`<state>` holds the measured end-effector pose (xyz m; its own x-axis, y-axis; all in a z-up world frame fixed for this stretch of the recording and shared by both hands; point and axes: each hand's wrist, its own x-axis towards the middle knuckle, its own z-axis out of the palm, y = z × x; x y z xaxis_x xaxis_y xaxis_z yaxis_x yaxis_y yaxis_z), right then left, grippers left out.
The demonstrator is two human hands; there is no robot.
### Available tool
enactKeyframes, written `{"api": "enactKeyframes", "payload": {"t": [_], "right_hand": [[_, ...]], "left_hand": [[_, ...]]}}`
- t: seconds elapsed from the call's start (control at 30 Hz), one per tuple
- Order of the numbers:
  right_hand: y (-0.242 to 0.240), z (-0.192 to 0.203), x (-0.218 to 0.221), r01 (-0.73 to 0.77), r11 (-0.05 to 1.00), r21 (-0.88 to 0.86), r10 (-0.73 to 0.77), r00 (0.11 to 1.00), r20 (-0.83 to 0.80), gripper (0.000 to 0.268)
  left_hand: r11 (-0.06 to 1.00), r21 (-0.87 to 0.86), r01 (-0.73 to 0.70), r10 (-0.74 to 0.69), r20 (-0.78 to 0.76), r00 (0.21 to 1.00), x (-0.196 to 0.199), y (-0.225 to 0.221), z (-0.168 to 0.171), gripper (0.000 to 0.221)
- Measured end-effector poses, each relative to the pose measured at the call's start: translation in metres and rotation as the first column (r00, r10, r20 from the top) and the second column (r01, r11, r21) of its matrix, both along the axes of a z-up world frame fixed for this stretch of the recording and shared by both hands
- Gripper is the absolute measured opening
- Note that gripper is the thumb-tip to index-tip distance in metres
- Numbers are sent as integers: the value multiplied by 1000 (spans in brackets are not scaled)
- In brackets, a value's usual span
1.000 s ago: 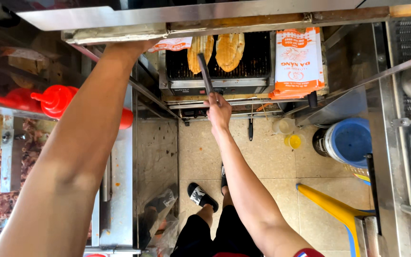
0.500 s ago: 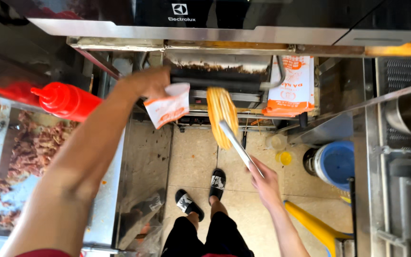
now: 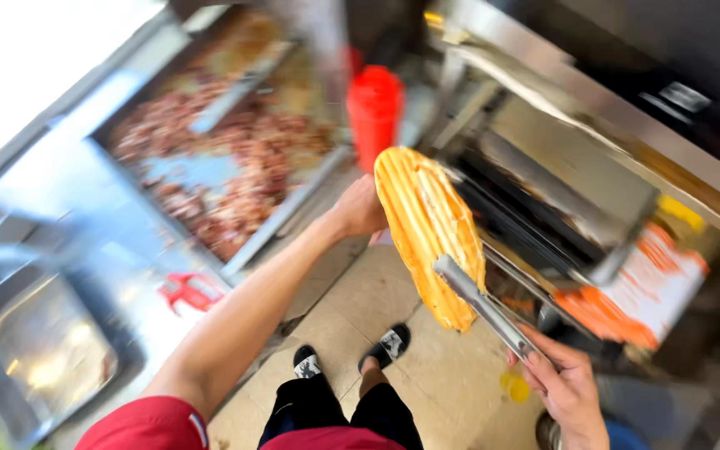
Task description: The person toasts bread using tongs, completes a cash transaction with a customer, cleans a workspace using a cloth, and then organizes several bags containing meat and frozen food items inside a chest freezer.
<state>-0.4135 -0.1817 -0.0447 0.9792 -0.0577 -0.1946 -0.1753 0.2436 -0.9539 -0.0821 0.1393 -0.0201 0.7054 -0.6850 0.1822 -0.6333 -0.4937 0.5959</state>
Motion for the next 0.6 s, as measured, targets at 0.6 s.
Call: {"api": "enactKeyframes", "payload": {"t": [0.6], "right_hand": [[322,187,132,-464,517,-719,598,797,-84,38]], "left_hand": [[402,-168,-900,915,48,400,-120,425,83,14]]}}
